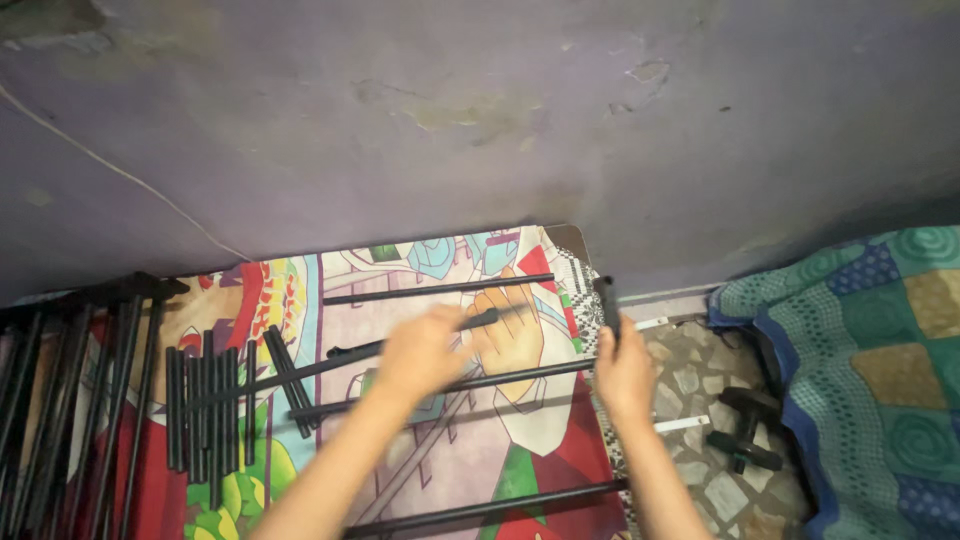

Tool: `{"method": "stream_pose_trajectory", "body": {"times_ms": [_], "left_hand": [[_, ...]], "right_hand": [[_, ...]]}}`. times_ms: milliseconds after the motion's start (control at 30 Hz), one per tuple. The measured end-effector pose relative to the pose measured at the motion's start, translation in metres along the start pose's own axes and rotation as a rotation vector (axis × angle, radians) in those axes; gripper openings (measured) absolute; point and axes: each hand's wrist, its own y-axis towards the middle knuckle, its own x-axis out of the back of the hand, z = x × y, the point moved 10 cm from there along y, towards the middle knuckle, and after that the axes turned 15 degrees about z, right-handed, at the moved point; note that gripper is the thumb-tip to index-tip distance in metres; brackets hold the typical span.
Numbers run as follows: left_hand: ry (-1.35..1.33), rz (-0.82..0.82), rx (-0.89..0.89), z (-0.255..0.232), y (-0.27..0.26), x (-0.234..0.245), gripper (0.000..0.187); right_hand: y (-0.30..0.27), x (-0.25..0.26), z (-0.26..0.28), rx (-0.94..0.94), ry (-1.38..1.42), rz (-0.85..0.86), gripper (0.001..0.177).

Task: The person assembles a metal frame by inserting short black rods into the holes of a ladder-like frame. They repeatedly pick up rods, align them with the frame, and push them into place, working on a patterned cloth-covered surface.

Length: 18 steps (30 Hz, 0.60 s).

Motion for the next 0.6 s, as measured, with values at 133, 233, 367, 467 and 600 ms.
{"method": "stream_pose_trajectory", "body": {"times_ms": [133, 233, 367, 467, 600], "left_hand": [[0.067, -0.016, -0.354, -0.079, -0.014, -0.024, 0.044], [0.096, -0.019, -0.337, -0.084, -0.016, -0.031, 0.034], [0.104, 0.015, -0.296, -0.066, -0.018, -0.029, 0.028], [0.139, 0.053, -0.27, -0.055, -0.015, -0.028, 0.03], [0.132, -0.087, -0.424, -0.063, -0.022, -0.016, 0.027]], "right_hand": [[-0.01, -0.017, 0.036, 0.213, 0.161, -0.019, 0.036], [-0.013, -0.022, 0.039, 0.186, 0.234, 0.05, 0.04], [-0.014, -0.04, 0.033, 0.076, 0.465, 0.251, 0.041], [-0.027, -0.045, 0.039, 0.167, 0.581, 0.307, 0.044], [-0.048, -0.042, 0.048, 0.293, 0.633, 0.263, 0.04]]}}
